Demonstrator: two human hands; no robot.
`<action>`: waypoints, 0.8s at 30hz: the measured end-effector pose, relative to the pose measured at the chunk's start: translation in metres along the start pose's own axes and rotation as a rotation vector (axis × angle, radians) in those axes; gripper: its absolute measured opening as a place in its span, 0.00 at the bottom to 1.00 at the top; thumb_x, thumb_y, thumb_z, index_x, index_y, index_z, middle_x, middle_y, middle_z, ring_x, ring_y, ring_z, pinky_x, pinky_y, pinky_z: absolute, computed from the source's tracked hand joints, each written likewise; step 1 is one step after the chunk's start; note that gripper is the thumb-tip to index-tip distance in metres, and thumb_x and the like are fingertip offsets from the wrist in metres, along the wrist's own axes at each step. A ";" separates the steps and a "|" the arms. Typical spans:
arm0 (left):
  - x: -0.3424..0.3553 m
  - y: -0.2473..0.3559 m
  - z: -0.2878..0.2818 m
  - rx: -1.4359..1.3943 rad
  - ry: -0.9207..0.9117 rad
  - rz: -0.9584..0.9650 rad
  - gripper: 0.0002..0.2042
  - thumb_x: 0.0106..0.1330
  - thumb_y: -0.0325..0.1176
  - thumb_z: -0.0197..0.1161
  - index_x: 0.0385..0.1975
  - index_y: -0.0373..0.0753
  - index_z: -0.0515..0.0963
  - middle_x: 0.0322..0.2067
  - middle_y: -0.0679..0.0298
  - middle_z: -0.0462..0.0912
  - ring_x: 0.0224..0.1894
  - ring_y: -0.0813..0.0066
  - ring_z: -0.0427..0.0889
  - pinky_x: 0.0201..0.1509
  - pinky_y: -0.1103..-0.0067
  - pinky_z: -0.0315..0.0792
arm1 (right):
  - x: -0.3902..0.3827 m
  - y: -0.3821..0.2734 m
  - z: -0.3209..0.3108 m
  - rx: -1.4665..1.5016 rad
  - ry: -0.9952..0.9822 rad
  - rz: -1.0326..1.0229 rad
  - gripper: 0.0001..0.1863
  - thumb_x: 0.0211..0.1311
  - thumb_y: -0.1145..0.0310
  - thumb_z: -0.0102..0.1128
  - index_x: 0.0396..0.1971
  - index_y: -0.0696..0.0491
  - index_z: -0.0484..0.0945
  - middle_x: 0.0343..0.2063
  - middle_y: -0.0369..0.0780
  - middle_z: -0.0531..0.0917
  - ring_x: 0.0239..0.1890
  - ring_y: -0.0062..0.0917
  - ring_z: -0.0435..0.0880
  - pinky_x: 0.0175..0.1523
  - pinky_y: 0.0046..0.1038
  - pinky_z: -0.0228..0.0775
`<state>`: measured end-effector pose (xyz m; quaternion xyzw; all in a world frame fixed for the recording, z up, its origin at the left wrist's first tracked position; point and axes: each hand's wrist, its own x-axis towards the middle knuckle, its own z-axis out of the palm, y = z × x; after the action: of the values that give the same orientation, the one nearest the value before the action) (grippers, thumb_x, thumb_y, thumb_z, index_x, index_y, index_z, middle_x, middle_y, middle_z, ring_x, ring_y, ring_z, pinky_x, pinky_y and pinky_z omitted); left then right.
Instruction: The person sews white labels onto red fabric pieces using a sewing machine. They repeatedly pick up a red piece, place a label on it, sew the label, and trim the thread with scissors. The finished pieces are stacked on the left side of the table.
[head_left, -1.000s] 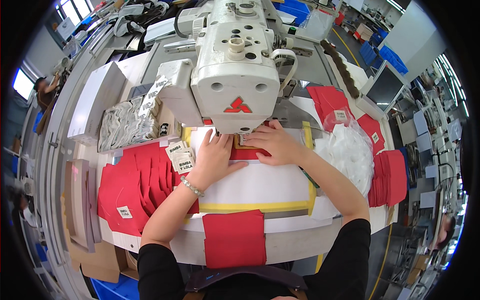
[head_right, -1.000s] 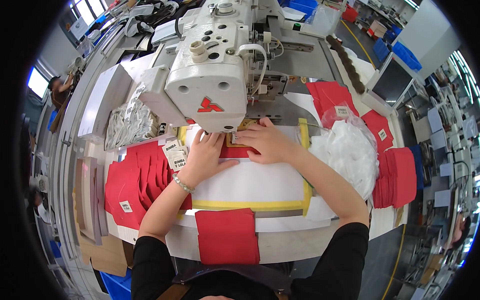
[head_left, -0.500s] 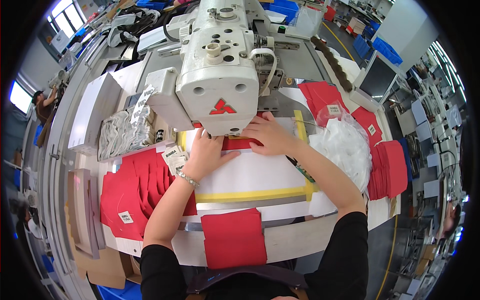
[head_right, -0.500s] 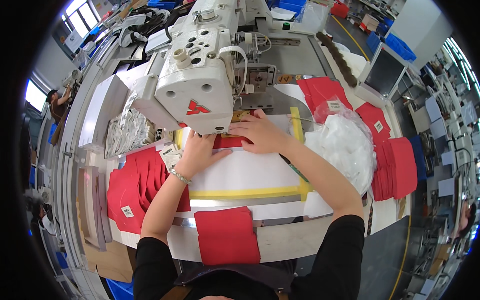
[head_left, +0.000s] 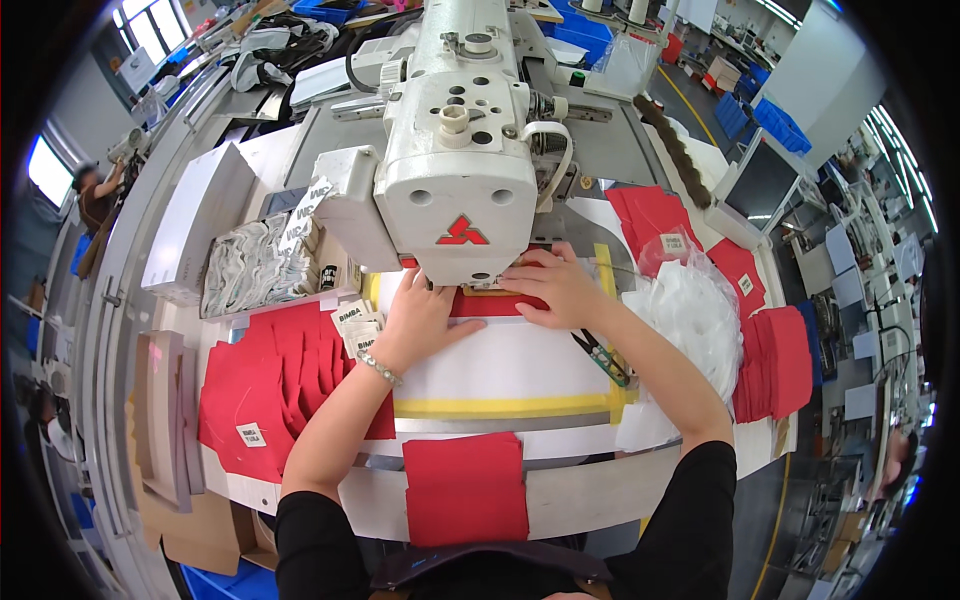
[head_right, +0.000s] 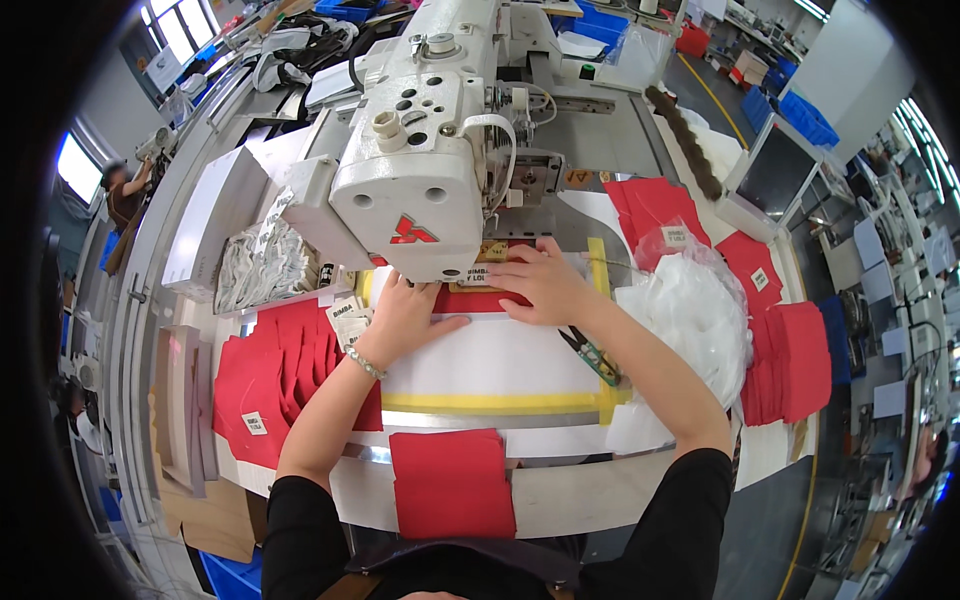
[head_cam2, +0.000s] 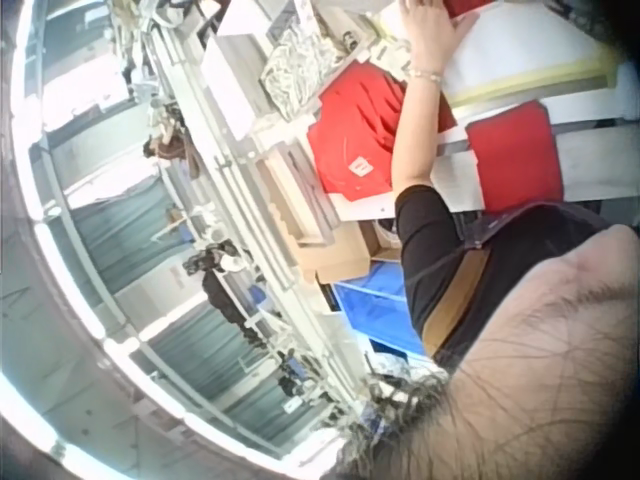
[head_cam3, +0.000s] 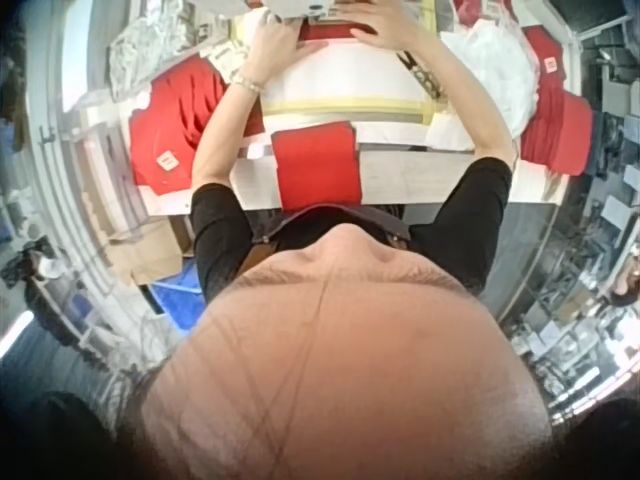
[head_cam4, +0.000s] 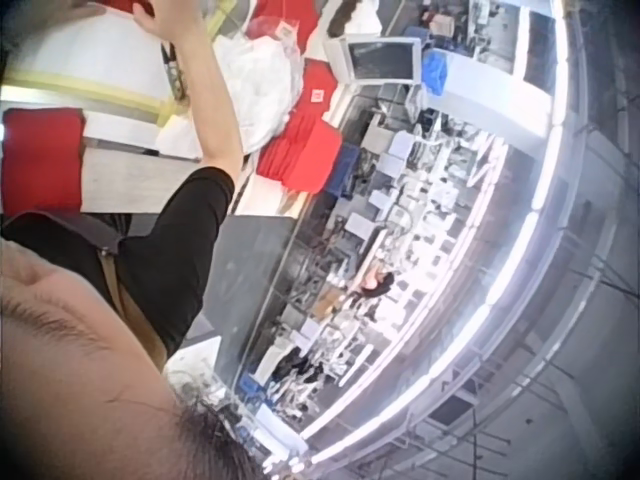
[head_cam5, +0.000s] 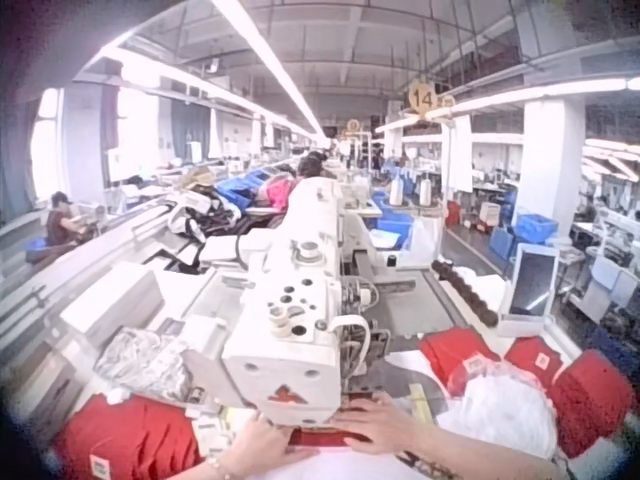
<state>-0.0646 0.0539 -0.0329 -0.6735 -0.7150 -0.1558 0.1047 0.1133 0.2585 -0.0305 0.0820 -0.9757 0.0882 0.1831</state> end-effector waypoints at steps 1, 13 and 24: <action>-0.001 -0.001 0.000 0.000 0.018 0.003 0.36 0.60 0.61 0.60 0.47 0.26 0.78 0.48 0.53 0.79 0.52 0.55 0.73 0.63 0.65 0.62 | 0.001 -0.001 -0.003 -0.015 0.005 -0.005 0.20 0.53 0.61 0.64 0.48 0.45 0.82 0.48 0.33 0.81 0.53 0.29 0.74 0.57 0.39 0.56; -0.021 -0.008 -0.019 -0.076 -0.004 0.061 0.26 0.62 0.50 0.64 0.49 0.33 0.78 0.50 0.60 0.80 0.56 0.65 0.74 0.66 0.67 0.61 | 0.007 -0.005 0.006 0.013 -0.026 -0.087 0.19 0.57 0.58 0.63 0.49 0.41 0.82 0.38 0.35 0.76 0.44 0.27 0.73 0.53 0.34 0.60; -0.018 -0.027 -0.015 -0.085 -0.098 0.122 0.14 0.63 0.36 0.64 0.49 0.49 0.82 0.49 0.76 0.82 0.49 0.73 0.77 0.59 0.65 0.60 | 0.016 -0.009 0.017 0.044 -0.014 -0.129 0.21 0.58 0.56 0.62 0.52 0.40 0.80 0.39 0.35 0.77 0.44 0.28 0.74 0.53 0.34 0.61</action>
<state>-0.0909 0.0301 -0.0273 -0.7264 -0.6697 -0.1462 0.0501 0.0944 0.2438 -0.0385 0.1492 -0.9675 0.0972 0.1795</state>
